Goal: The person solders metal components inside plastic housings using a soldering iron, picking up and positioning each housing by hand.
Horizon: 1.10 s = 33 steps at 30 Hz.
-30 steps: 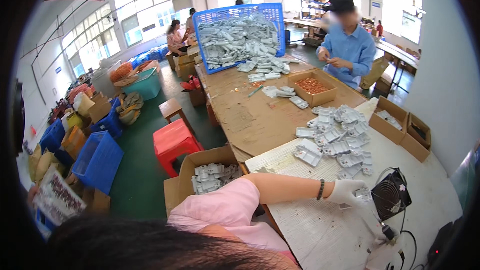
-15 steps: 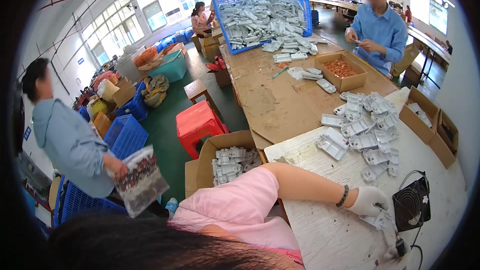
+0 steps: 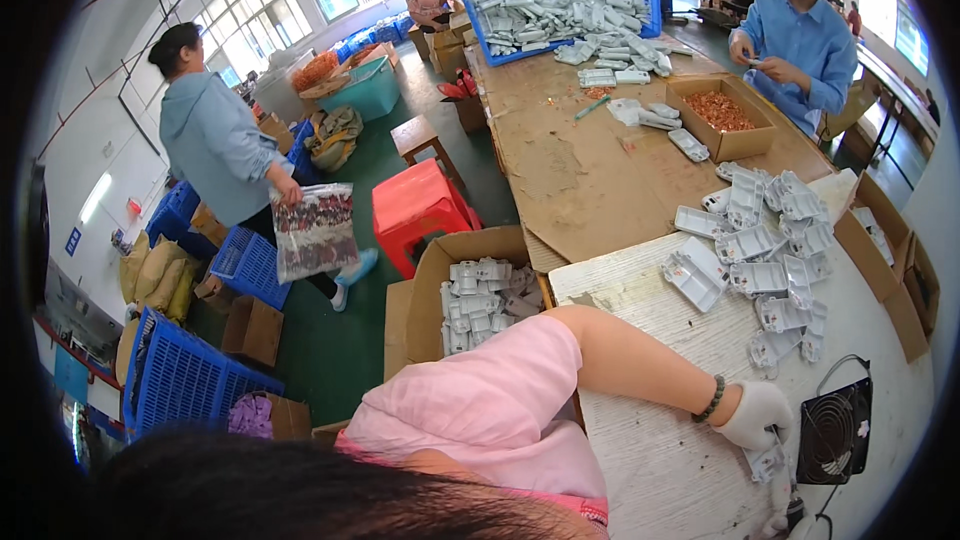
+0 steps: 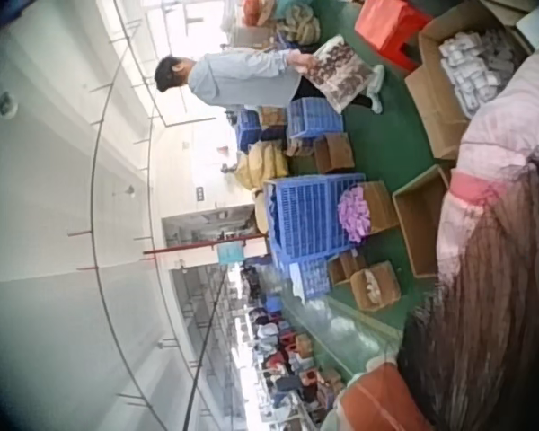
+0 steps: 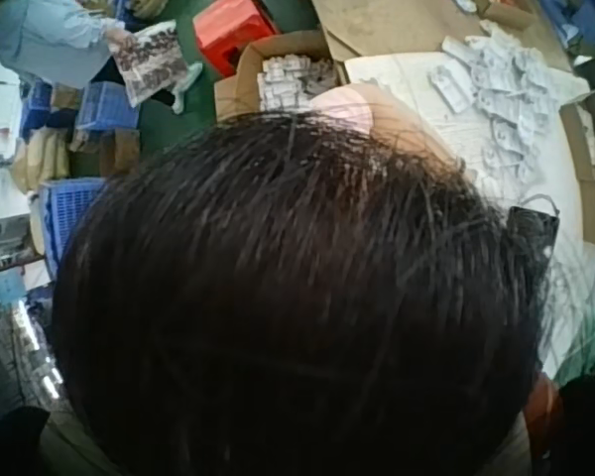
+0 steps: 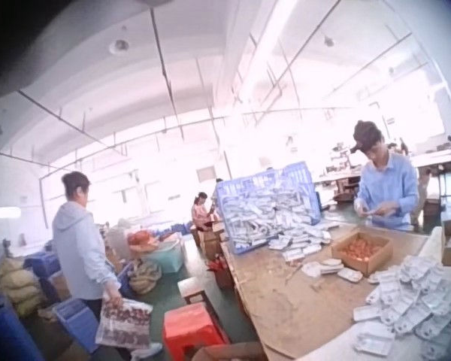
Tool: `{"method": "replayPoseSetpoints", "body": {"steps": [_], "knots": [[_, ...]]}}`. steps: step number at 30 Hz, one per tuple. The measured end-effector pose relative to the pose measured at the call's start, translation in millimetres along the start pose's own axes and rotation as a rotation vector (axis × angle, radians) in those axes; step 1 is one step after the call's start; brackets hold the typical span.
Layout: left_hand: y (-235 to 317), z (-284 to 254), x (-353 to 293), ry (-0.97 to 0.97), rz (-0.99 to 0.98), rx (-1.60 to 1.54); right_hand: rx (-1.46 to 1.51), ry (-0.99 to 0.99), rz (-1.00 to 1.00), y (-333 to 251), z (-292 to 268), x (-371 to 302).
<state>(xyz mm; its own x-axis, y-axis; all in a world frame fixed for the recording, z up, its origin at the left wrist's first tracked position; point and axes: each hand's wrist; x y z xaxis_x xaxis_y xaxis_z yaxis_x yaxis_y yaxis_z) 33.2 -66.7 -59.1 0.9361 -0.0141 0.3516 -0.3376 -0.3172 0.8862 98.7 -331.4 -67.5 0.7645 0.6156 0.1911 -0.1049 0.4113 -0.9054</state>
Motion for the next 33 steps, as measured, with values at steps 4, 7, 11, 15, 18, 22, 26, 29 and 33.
{"method": "replayPoseSetpoints", "body": {"steps": [4,7,11,15,18,22,26,29,33], "knots": [[-2,4,2,0.005,0.050,0.027,-0.204,0.376,0.170,-16,34,-3],[4,2,0,-0.013,0.057,0.050,-0.173,0.325,0.181,-11,16,-8],[12,2,2,-0.074,0.021,0.051,0.183,-0.432,-0.215,8,-28,6],[12,-5,-4,-0.070,0.034,0.092,0.064,0.334,0.234,-13,13,-7],[11,-3,-3,-0.070,0.052,0.071,0.071,0.304,0.232,-11,6,-8],[10,-5,-4,-0.058,0.071,0.011,0.037,0.262,0.236,-13,8,-5],[13,-3,-1,-0.074,0.092,0.008,0.127,-0.437,-0.187,13,-34,13],[14,-6,-6,-0.049,0.079,0.007,-0.002,0.289,0.249,-9,3,-5],[7,-5,-6,-0.062,0.072,-0.009,-0.045,0.288,0.244,-11,11,-4]]}}
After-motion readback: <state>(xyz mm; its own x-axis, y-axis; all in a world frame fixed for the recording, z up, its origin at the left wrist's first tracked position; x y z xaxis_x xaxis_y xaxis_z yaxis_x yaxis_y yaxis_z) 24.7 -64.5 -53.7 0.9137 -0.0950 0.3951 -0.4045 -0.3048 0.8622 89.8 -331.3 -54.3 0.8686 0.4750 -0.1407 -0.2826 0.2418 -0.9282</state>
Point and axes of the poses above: each hand's wrist, its own x-axis towards the middle knuckle, its own z-axis out of the palm, y = z × x, and after that the axes turned 14 degrees about -x, right-handed
